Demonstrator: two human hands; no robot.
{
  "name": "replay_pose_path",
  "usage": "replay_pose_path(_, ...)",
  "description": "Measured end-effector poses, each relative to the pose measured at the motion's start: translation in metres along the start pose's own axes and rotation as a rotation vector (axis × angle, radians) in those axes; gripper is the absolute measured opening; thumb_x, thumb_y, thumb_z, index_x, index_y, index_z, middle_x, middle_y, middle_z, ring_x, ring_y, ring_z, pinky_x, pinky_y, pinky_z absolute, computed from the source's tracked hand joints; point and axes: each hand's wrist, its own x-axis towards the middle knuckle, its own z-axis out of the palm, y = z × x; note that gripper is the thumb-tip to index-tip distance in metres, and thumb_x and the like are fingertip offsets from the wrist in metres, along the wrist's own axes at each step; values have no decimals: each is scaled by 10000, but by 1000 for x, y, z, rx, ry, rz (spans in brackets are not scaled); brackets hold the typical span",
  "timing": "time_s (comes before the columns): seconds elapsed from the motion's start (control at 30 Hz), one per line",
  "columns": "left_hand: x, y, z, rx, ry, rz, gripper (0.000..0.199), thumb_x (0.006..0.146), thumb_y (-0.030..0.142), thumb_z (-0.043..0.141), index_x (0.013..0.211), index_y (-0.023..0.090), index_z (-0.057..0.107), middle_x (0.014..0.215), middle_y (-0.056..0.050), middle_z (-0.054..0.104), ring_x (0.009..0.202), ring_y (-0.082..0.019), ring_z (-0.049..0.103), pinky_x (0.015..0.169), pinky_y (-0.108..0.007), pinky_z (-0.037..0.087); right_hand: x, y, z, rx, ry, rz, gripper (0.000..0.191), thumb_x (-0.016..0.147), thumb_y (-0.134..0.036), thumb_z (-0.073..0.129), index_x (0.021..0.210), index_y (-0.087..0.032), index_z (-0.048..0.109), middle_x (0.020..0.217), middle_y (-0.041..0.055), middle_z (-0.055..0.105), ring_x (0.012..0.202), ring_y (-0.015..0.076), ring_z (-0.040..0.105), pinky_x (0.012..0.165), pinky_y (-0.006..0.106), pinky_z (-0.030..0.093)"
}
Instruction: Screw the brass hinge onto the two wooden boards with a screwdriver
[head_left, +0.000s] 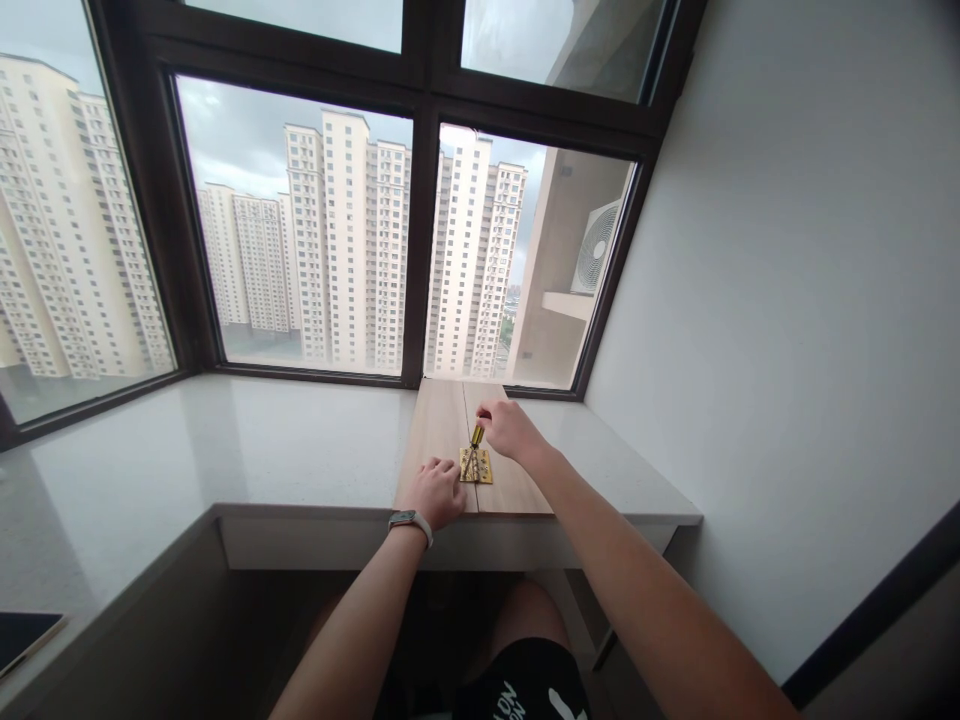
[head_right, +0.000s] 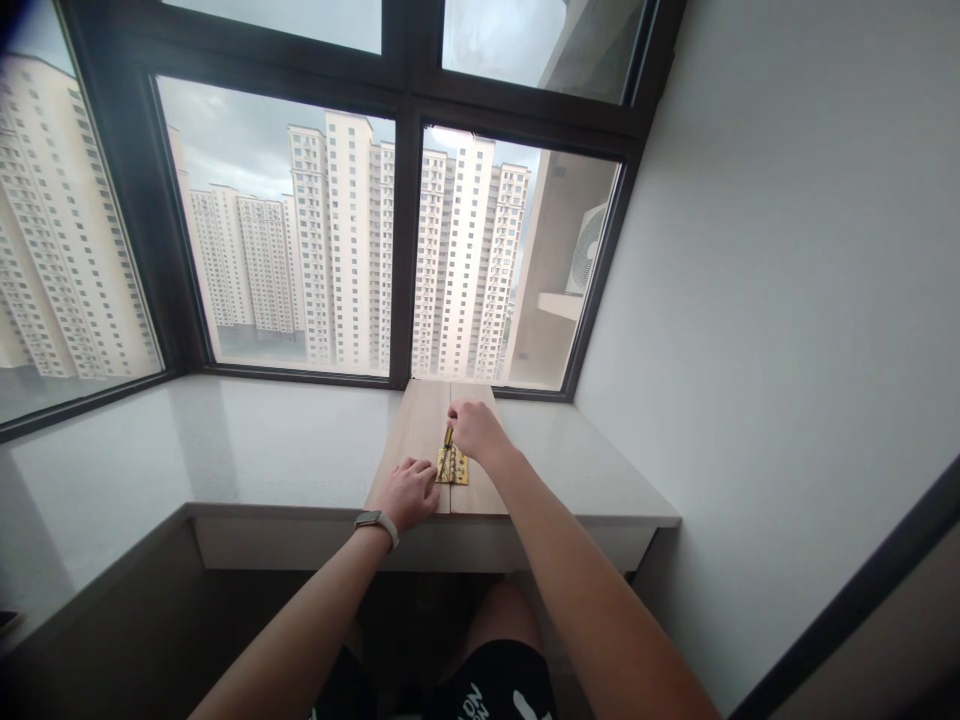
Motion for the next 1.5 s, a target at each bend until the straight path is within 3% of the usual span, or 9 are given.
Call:
replay_pose_path(0.13,0,0,1,0,15,-1,196,945,323,524,1055,249,668,1157,-81,660,1157,-279,524,954,-403,421,-2,0,1,-6,23,14,102,929,-239,655,864,-196,722,886,68,719,827,179,642,754,265,444)
replay_pose_path(0.4,1,-1,2,-20,30,8,189,938,322,526,1043,248,664,1141,-81,663,1146,-284,527,951,-411,421,-6,-2,3,61,61,-101,149,939,-168,628,1011,-201,754,1010,55,730,882,162,650,854,269,460)
replay_pose_path(0.6,0,0,1,-16,21,4,200,948,332,518,1057,251,664,1161,-84,661,1164,-288,521,953,-414,421,-4,-3,2,81,24,-123,192,934,-114,592,966,-207,756,1028,60,740,923,173,662,840,258,468)
replay_pose_path(0.73,0,0,0,-9,17,2,210,949,329,519,1079,254,667,1171,-82,662,1173,-285,516,965,-416,422,-4,-5,1,24,14,-81,165,907,-107,613,931,-209,741,976,66,735,887,184,655,809,265,464)
replay_pose_path(0.87,0,-1,1,-18,36,11,206,944,325,521,1070,256,668,1159,-82,660,1160,-282,521,955,-411,427,-6,-8,4,-19,86,-18,153,926,-152,591,995,-201,718,951,75,720,828,184,643,753,272,460)
replay_pose_path(0.97,0,-1,2,-15,38,16,204,943,326,522,1070,253,664,1153,-84,660,1150,-281,524,954,-410,425,-8,-8,6,-21,110,-15,140,949,-185,571,926,-194,708,907,72,704,797,175,635,722,266,460)
replay_pose_path(1.23,0,-1,2,-18,23,-4,183,940,333,531,1032,253,669,1150,-83,659,1172,-289,522,964,-413,427,-11,-8,10,114,97,-117,209,949,-107,579,1060,-192,734,1050,66,718,952,160,656,883,264,477)
replay_pose_path(1.5,0,-2,3,-28,40,12,189,939,335,527,1036,256,668,1147,-84,661,1157,-292,524,945,-418,427,-8,-5,9,119,73,-82,184,930,-117,591,979,-205,745,995,49,728,875,160,655,830,255,474)
